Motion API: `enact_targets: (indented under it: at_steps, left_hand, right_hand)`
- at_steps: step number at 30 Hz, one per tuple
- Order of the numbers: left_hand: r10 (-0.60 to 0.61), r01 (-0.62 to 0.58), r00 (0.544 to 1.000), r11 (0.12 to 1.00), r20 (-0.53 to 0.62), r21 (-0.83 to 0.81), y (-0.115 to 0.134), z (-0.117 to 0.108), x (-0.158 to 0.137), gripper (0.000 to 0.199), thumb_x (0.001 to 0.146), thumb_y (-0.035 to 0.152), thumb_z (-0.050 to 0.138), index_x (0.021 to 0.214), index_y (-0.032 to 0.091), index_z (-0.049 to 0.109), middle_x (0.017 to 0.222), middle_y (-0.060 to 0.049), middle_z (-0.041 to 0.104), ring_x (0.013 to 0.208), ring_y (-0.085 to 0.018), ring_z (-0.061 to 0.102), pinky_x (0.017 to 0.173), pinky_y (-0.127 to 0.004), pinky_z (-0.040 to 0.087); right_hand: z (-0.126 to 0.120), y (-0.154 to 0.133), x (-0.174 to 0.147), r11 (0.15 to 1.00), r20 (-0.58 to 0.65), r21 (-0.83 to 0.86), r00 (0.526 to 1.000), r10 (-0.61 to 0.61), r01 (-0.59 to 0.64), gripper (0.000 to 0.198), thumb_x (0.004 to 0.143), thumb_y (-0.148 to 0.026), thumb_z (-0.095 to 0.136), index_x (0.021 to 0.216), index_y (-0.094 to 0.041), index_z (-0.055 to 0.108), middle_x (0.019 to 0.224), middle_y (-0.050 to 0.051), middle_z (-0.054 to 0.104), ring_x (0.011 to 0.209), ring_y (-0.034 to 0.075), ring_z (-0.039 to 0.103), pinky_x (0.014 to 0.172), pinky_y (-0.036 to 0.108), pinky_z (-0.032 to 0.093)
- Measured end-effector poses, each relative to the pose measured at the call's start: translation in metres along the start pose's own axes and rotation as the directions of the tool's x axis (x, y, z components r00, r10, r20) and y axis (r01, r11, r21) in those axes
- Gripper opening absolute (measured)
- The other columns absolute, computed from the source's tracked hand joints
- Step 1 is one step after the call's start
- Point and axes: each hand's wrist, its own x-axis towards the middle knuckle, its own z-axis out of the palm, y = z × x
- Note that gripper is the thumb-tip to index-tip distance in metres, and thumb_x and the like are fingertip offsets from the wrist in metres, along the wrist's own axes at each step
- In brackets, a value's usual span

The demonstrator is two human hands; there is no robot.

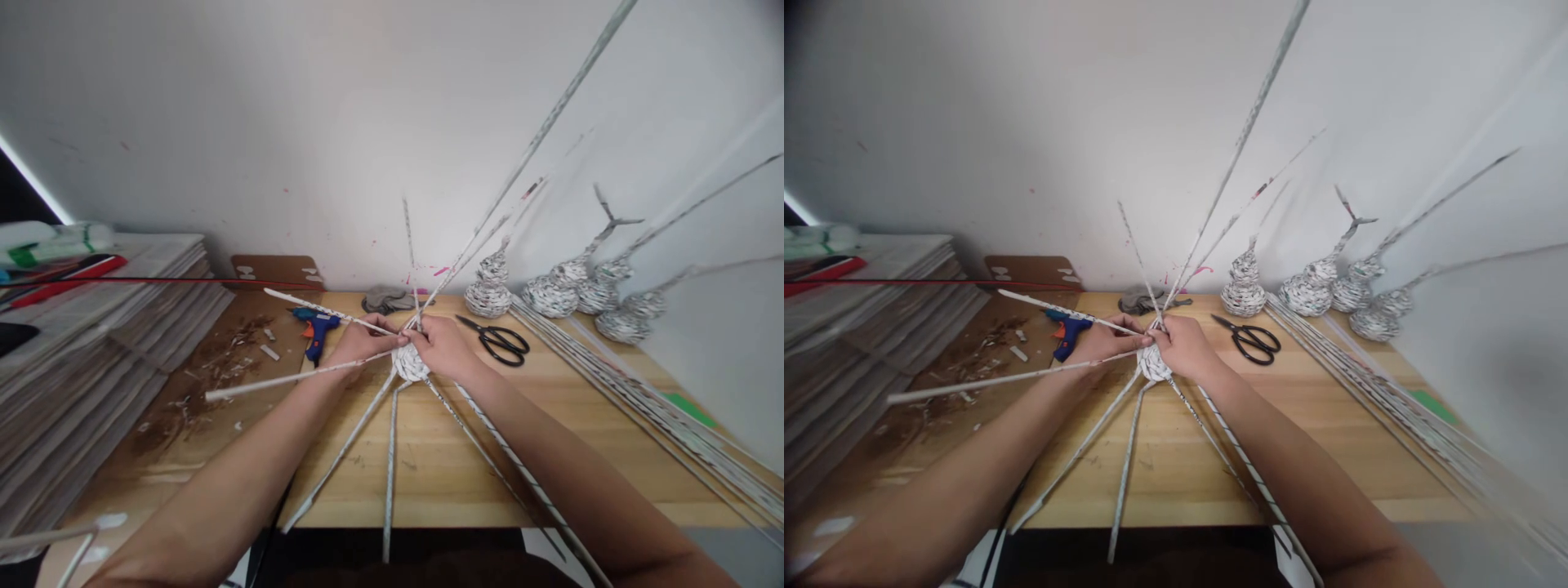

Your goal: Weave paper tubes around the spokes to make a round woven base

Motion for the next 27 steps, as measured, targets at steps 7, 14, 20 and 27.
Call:
enact_targets:
  at_steps: [7, 14, 20, 27]
  left_hand:
    - [0.001, -0.002, 0.999, 1.000, -0.039, -0.008, -0.002, 0.001, -0.001, 0.042, 0.042, 0.031, 0.092, 0.068, 0.016, 0.063, 0.062, 0.001, 0.065, 0.057, -0.013, 0.058, 0.056, -0.024, 0.043]
    - [-0.085, 0.085, 0.996, 0.968, 0.010, -0.234, -0.001, -0.010, 0.002, 0.047, 0.048, 0.034, 0.092, 0.084, 0.011, 0.073, 0.077, -0.007, 0.073, 0.065, -0.017, 0.065, 0.066, -0.031, 0.049]
    - [-0.110, 0.059, 0.986, 0.937, -0.129, -0.344, -0.002, -0.024, 0.008, 0.041, 0.044, 0.030, 0.093, 0.075, 0.015, 0.072, 0.071, -0.003, 0.071, 0.064, -0.016, 0.064, 0.065, -0.030, 0.049]
    - [0.051, -0.103, 0.974, 0.968, -0.221, -0.228, -0.001, -0.027, 0.011, 0.039, 0.049, 0.036, 0.091, 0.074, 0.013, 0.071, 0.070, -0.005, 0.071, 0.063, -0.016, 0.063, 0.067, -0.030, 0.049]
  right_hand:
    - [0.003, 0.000, -0.001, 0.990, -0.025, 0.136, 0.999, -0.033, 0.036, 0.019, 0.091, -0.029, 0.054, 0.090, -0.017, 0.069, 0.082, 0.006, 0.072, 0.074, 0.019, 0.063, 0.067, 0.028, 0.042]
    - [-0.012, 0.010, 0.002, 0.582, 0.333, 0.757, 0.942, 0.047, -0.297, 0.052, 0.087, -0.058, 0.054, 0.115, -0.017, 0.066, 0.078, 0.006, 0.071, 0.060, 0.019, 0.063, 0.050, 0.029, 0.048]
    - [-0.021, 0.011, -0.001, 0.655, 0.449, 0.700, 0.889, -0.094, -0.285, 0.043, 0.072, -0.045, 0.077, 0.103, -0.015, 0.070, 0.084, 0.007, 0.071, 0.068, 0.017, 0.066, 0.051, 0.024, 0.048]
    - [-0.021, 0.003, -0.004, 0.716, 0.218, 0.690, 0.974, -0.064, -0.107, 0.050, 0.080, -0.051, 0.068, 0.119, -0.020, 0.064, 0.102, 0.011, 0.072, 0.083, 0.022, 0.068, 0.054, 0.026, 0.047]
